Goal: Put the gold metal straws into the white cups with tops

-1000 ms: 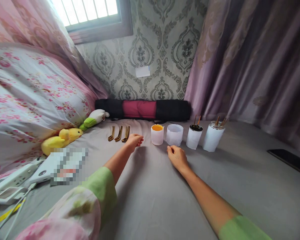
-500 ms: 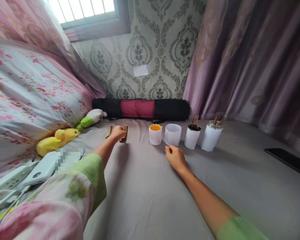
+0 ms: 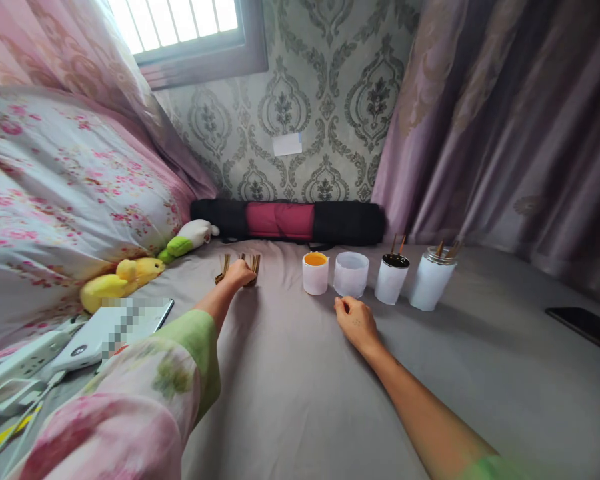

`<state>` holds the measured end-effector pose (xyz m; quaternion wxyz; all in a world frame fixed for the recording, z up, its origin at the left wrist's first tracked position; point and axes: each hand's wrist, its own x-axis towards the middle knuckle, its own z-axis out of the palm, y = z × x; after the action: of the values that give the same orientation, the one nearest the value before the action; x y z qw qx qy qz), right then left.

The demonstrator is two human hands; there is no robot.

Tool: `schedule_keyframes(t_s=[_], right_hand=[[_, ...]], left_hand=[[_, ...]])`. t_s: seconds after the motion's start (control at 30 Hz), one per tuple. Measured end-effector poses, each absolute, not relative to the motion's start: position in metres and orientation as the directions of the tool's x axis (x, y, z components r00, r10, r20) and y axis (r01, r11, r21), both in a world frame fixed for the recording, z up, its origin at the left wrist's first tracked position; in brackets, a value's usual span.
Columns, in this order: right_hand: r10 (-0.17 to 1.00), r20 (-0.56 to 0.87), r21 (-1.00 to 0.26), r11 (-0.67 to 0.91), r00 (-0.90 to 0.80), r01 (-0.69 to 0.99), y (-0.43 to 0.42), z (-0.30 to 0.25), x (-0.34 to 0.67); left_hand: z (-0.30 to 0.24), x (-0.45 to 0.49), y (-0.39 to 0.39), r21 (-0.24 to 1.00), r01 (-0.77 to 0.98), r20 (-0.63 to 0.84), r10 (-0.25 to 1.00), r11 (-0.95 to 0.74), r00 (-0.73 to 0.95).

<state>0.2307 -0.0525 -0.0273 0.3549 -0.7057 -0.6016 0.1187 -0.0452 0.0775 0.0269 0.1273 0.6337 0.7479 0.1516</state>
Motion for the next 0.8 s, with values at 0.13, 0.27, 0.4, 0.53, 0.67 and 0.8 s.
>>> schedule_keyframes(t_s=[0.13,0.27,0.4,0.53,0.67,0.8], right_hand=[[0.935,0.251,-0.646,-0.029,0.249,0.762,-0.0538,-0.0262,0.2302],[0.937,0.252,-0.642,-0.025,0.242,0.766,-0.0545,-0.0253,0.2298],[0.934,0.257,-0.633,-0.031,0.247,0.773,-0.0547,-0.0249,0.2297],[0.936,0.255,-0.631,-0.029,0.242,0.775,-0.0544,-0.0248,0.2297],[0.934,0.257,-0.624,-0.035,0.247,0.781,-0.0545,-0.0250,0.2300],[0.934,0.261,-0.625,-0.029,0.244,0.780,-0.0554,-0.0256,0.2299]], left_hand=[[0.0250,-0.0460,0.0792,0.346,0.926,-0.017,0.987,0.154,-0.158],[0.0243,-0.0451,0.0790,0.337,0.929,-0.027,0.988,0.154,-0.154],[0.0229,-0.0444,0.0795,0.340,0.926,-0.047,0.987,0.162,-0.156],[0.0223,-0.0447,0.0809,0.335,0.925,-0.060,0.984,0.177,-0.167],[0.0222,-0.0448,0.0815,0.339,0.921,-0.072,0.982,0.191,-0.176],[0.0217,-0.0452,0.0818,0.361,0.912,-0.061,0.980,0.197,-0.188]])
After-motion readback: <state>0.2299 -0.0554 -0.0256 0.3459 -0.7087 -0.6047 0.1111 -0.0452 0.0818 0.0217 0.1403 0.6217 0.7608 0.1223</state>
